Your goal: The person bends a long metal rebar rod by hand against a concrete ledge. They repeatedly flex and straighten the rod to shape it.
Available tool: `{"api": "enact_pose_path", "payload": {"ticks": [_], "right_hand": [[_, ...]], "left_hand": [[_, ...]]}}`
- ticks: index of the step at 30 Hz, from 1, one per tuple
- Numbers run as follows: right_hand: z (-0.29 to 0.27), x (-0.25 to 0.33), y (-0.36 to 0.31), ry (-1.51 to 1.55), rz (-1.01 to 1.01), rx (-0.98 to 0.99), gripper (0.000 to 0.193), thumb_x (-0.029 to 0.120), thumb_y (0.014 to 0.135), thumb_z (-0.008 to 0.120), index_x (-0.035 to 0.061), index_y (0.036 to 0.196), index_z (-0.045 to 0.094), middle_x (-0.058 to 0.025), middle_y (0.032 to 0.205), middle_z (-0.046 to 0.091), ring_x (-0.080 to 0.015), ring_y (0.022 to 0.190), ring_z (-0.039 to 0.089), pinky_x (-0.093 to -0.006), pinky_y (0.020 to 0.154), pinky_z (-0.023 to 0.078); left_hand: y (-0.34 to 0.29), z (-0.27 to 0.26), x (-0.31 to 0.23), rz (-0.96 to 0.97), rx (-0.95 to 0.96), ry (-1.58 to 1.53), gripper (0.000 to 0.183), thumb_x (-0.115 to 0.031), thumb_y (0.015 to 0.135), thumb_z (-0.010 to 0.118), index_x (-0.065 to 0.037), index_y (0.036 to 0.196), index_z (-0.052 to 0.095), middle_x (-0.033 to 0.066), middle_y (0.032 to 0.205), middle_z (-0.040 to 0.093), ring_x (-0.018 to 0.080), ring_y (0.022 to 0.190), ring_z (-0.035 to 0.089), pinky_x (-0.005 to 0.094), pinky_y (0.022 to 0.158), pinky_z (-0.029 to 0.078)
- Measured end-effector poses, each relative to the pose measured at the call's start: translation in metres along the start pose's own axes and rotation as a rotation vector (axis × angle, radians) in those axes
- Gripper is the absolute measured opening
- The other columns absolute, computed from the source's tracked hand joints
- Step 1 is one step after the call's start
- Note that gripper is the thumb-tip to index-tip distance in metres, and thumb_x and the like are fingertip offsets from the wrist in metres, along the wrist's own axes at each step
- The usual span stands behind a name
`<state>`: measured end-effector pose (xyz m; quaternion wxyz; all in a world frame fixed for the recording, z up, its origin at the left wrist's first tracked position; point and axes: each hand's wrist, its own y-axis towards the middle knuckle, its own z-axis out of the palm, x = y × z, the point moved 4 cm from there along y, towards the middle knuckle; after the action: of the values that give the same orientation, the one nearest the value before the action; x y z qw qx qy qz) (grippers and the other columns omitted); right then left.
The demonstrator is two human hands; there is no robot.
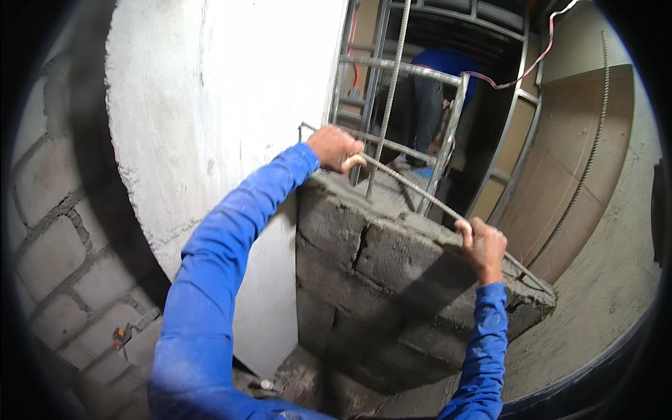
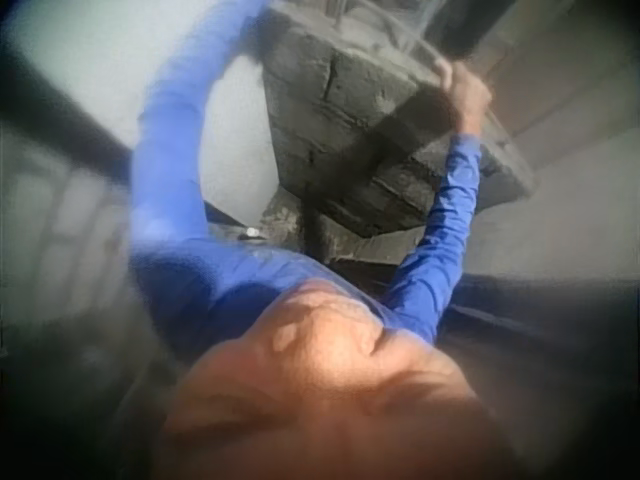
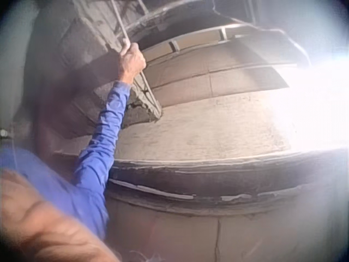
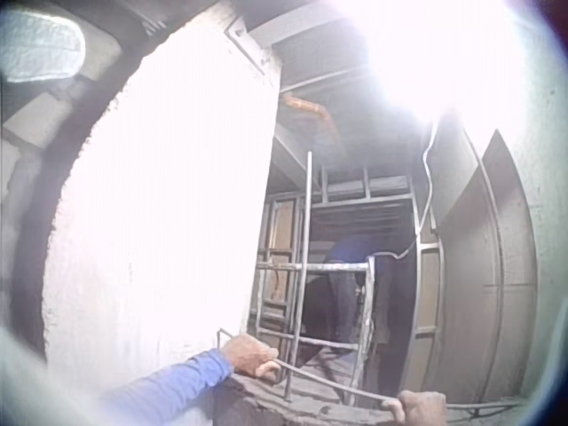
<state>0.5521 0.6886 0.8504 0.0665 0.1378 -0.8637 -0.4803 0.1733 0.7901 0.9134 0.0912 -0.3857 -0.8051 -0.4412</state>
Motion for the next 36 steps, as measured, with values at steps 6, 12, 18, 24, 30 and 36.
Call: {"api": "enact_pose_path", "payload": {"ticks": [6,12,18,24,30,36], "right_hand": [[0.014,0.002,-0.005,-0.056,0.044,0.019,0.050,0.052,0.094,0.067,0.0082,0.070,0.058,-0.0149,0.065,0.063,-0.0385,0.064,0.064,-0.0485,0.056,0.047],[0.017,-0.002,-0.008,0.050,-0.023,-0.106,0.048,0.049,0.092,0.070,0.0091,0.068,0.059,-0.0150,0.064,0.063,-0.0357,0.061,0.065,-0.0470,0.055,0.049],[0.013,-0.004,-0.004,0.037,-0.043,-0.144,0.052,0.057,0.094,0.064,0.0108,0.071,0.063,-0.0113,0.061,0.064,-0.0304,0.058,0.068,-0.0425,0.051,0.051],[0.011,-0.009,0.003,0.066,-0.008,-0.107,0.052,0.057,0.096,0.062,0.0117,0.071,0.065,-0.0092,0.063,0.067,-0.0282,0.059,0.069,-0.0404,0.050,0.051],[0.012,-0.011,-0.001,0.086,-0.027,-0.074,0.053,0.055,0.096,0.065,0.0099,0.068,0.060,-0.0107,0.060,0.060,-0.0315,0.057,0.064,-0.0418,0.050,0.048],[0.004,-0.023,-0.016,0.075,0.035,0.075,0.056,0.060,0.094,0.063,0.0100,0.070,0.065,-0.0113,0.064,0.066,-0.0324,0.062,0.069,-0.0439,0.055,0.051]], "left_hand": [[-0.007,0.032,0.007,-0.010,-0.029,0.023,0.037,-0.043,0.092,0.067,-0.012,0.076,0.055,0.0092,0.065,0.058,0.0316,0.059,0.062,0.0429,0.053,0.049],[-0.006,0.036,0.011,0.035,-0.075,-0.167,0.029,-0.037,0.090,0.069,-0.012,0.080,0.056,0.0131,0.068,0.057,0.0342,0.060,0.061,0.0448,0.055,0.048],[0.001,0.014,0.016,0.035,-0.006,-0.050,0.034,-0.032,0.092,0.067,-0.008,0.076,0.048,0.0161,0.068,0.054,0.0390,0.064,0.059,0.0483,0.057,0.044],[0.015,0.011,0.041,0.080,-0.049,-0.005,0.032,-0.028,0.091,0.068,-0.006,0.078,0.049,0.0181,0.071,0.053,0.0417,0.066,0.057,0.0494,0.058,0.043],[-0.007,0.038,0.044,0.006,-0.019,-0.089,0.037,-0.032,0.095,0.065,-0.004,0.080,0.047,0.0191,0.072,0.048,0.0428,0.068,0.054,0.0489,0.060,0.040],[-0.032,0.039,0.004,-0.115,-0.063,-0.236,0.022,-0.022,0.090,0.069,-0.004,0.091,0.056,0.0174,0.079,0.053,0.0394,0.074,0.055,0.0474,0.066,0.042]]}}
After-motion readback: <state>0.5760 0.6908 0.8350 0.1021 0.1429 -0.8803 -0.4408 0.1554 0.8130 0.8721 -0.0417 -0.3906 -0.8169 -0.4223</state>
